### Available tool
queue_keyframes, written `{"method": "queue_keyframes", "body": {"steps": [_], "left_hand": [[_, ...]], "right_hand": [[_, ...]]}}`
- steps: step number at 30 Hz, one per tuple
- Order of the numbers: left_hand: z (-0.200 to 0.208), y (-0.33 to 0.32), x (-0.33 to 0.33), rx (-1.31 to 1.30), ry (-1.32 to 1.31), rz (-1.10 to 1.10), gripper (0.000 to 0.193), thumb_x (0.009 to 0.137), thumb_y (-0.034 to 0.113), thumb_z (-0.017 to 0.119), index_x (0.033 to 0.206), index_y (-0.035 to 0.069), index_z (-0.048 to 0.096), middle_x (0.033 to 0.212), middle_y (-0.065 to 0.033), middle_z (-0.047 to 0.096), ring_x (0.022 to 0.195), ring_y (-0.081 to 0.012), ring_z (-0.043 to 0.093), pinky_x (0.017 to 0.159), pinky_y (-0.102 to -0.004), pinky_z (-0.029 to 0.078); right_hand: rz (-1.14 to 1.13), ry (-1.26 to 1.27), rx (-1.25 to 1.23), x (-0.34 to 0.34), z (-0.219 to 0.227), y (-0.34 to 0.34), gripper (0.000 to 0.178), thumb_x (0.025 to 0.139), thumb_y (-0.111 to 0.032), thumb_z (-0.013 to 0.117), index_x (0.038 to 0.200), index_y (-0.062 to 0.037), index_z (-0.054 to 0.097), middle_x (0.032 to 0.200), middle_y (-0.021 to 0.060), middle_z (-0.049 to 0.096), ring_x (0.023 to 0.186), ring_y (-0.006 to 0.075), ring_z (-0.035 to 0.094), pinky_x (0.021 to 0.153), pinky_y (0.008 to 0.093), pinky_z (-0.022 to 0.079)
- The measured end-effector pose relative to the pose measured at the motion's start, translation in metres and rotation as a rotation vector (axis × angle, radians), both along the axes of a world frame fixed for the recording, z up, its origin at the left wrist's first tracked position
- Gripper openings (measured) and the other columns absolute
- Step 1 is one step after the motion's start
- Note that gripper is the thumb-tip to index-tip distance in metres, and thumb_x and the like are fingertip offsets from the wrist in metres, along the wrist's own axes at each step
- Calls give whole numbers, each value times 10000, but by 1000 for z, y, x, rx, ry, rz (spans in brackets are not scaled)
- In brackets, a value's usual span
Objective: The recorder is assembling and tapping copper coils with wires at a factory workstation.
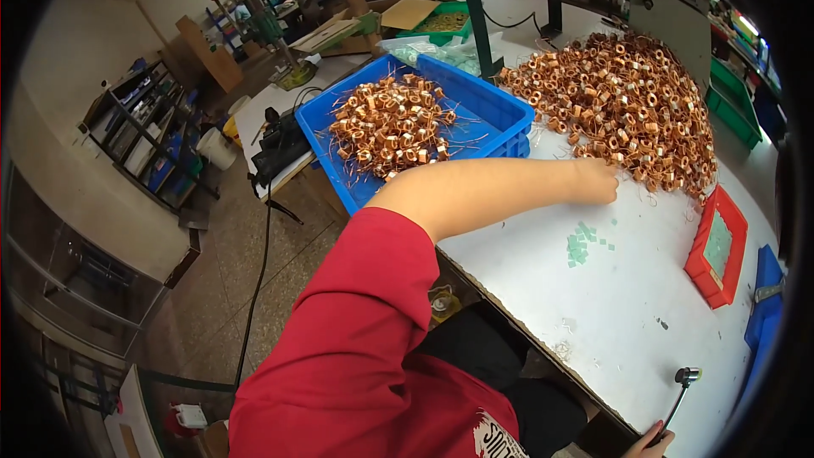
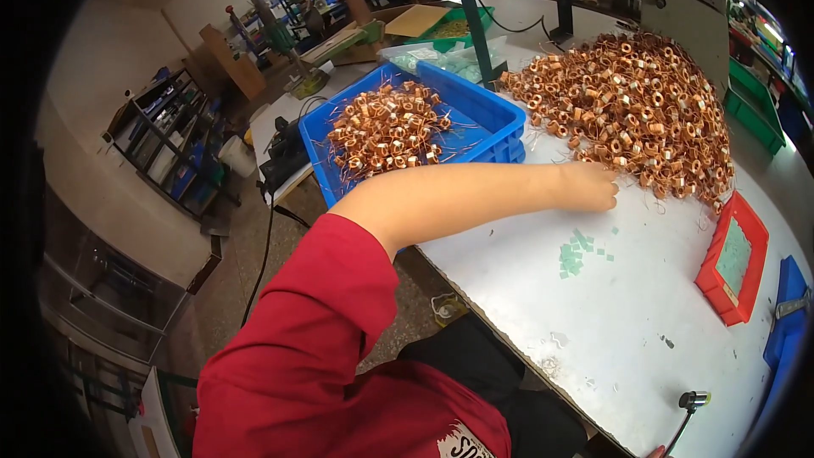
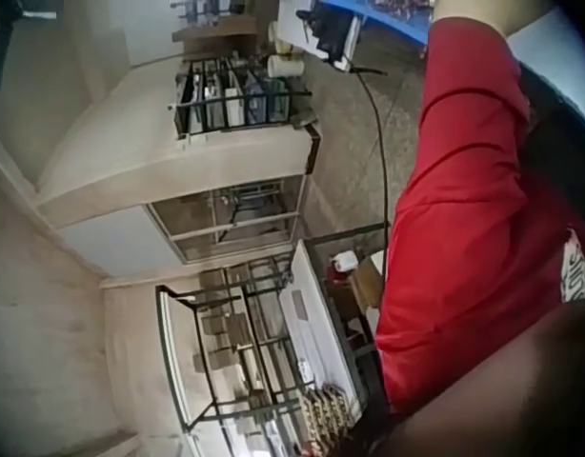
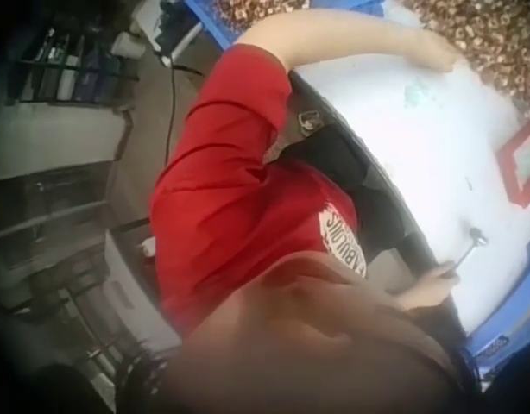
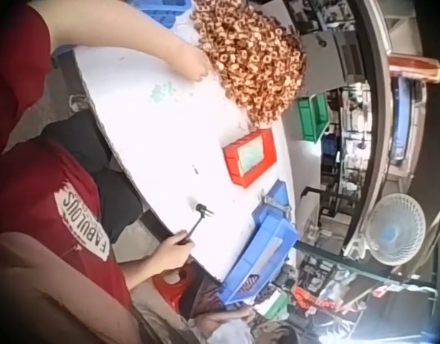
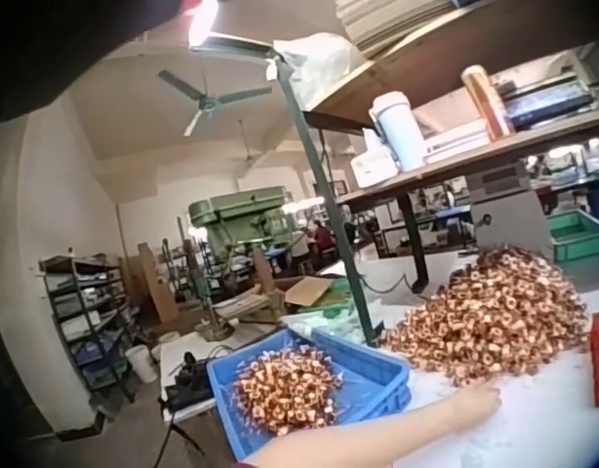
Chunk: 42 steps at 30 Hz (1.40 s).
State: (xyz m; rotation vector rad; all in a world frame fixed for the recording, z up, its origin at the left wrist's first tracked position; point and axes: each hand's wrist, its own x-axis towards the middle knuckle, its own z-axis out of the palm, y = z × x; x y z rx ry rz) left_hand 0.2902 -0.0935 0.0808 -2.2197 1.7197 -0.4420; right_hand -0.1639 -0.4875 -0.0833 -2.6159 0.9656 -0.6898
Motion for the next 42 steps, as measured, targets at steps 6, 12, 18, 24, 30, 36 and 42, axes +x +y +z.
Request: {"method": "queue_keyframes", "body": {"steps": [6, 12, 18, 24, 30, 36, 42], "left_hand": [[9, 13, 0, 104, -32, -16, 122, 797, 77, 583, 909, 47, 620, 927, -154, 619, 838, -256, 588, 686, -379, 514], [9, 23, -7, 24, 153, 148, 183, 819, 52, 558, 998, 16, 566, 997, -180, 584, 834, -285, 613, 703, -397, 531], [6, 32, -16, -145, 205, 133, 246, 805, 46, 594, 1033, -17, 526, 994, -203, 572, 810, -309, 628, 740, -410, 530], [4, 35, -23, -274, 358, 244, 347, 749, 39, 669, 1043, -30, 497, 988, -207, 577, 780, -343, 624, 768, -410, 522], [30, 35, -33, -159, 680, 421, 612, 842, -30, 458, 1427, 34, 289, 890, -218, 639, 758, -308, 636, 668, -394, 529], [22, 49, -32, -284, 731, 433, 580, 769, -47, 594, 1325, 47, 461, 967, -124, 607, 744, -210, 584, 705, -308, 489], [72, 38, -84, -649, 1296, 567, 295, 833, 26, 638, 1117, -9, 565, 896, -82, 654, 752, -150, 602, 692, -210, 489]], "right_hand": [[-47, -41, -55, 2, -16, -9, 467, 929, -479, 465, 896, -35, 605, 765, 176, 652, 654, 368, 625, 629, 419, 507], [-77, 1, -96, 12, 9, 21, 459, 926, -474, 476, 888, -34, 604, 753, 169, 651, 633, 363, 621, 612, 417, 507], [-93, 40, -78, 10, 15, 23, 462, 923, -474, 481, 891, -30, 606, 752, 168, 650, 631, 350, 624, 612, 407, 512], [-77, -26, -113, 4, -7, 1, 452, 926, -463, 475, 909, -31, 606, 754, 171, 651, 637, 358, 629, 617, 412, 513], [-110, 214, -75, 22, 122, 119, 253, 961, -291, 494, 939, -43, 537, 796, 128, 630, 655, 311, 587, 615, 387, 461], [-218, 224, 29, 43, 160, 149, 227, 850, -243, 624, 845, -33, 538, 716, 134, 586, 587, 323, 543, 562, 386, 438], [-165, 290, -87, 38, 164, 133, 272, 875, -334, 579, 836, -69, 527, 719, 65, 579, 555, 248, 578, 492, 334, 453]]}}
